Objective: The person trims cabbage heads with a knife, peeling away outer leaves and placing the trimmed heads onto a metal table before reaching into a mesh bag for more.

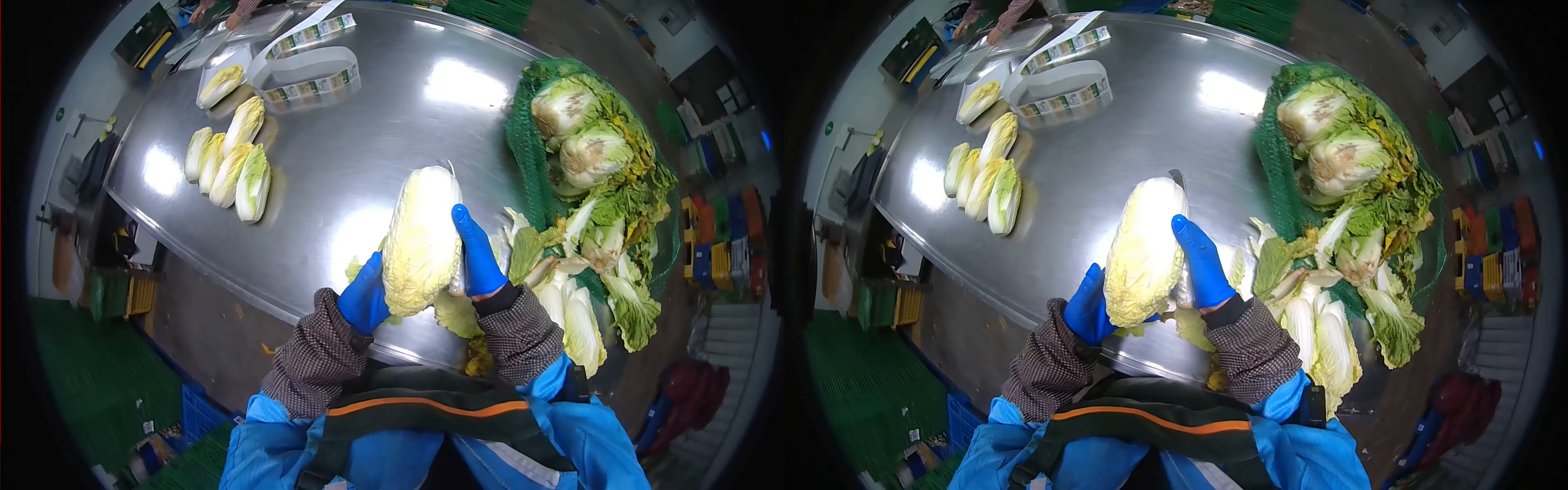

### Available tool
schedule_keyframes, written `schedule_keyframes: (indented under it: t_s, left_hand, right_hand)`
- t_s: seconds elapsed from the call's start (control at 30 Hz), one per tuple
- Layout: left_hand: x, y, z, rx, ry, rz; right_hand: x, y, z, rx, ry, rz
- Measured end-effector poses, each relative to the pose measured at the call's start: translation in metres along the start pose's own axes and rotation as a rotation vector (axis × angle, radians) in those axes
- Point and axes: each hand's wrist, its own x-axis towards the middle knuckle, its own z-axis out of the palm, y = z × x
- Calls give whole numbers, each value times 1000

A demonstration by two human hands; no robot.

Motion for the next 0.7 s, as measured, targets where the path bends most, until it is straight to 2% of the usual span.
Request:
schedule_keyframes:
  t_s: [0.1,0.17,0.2,0.27,0.33,0.4,0.43,0.47,0.5,0.53,0.57,0.6,0.63,0.67,0.7]
  left_hand:
    - [-2,4,-13,-140,-15,0]
    - [-1,1,-32,-187,-64,24]
    - [-1,7,-37,-168,-38,24]
    - [-6,28,-49,-112,24,40]
    - [-11,55,-70,-200,174,58]
    - [-15,92,-97,-365,329,83]
    - [-17,115,-111,-419,342,137]
    - [-19,140,-127,-358,314,229]
    - [-14,149,-125,-81,470,375]
    - [-26,197,-180,-72,402,323]
    - [-29,223,-193,-29,494,390]
    - [-29,247,-174,-76,675,493]
    - [-37,275,-203,-76,659,417]
    - [-37,296,-209,-63,645,496]
    - [-37,317,-217,-34,771,511]
  right_hand:
    - [13,6,13,1,24,5]
    - [23,12,20,-265,53,-67]
    - [30,13,26,-396,52,-110]
    - [37,8,28,-635,149,64]
    - [39,11,25,-715,152,14]
    - [36,12,15,-696,129,47]
    - [32,15,6,-677,134,61]
    - [30,18,-4,-658,141,73]
    - [26,23,-15,-647,139,86]
    - [23,26,-24,-637,137,98]
    - [19,30,-29,-643,153,113]
    - [16,33,-32,-647,170,129]
    - [13,36,-36,-651,188,143]
    - [10,39,-41,-647,192,152]
    - [7,43,-46,-640,199,161]
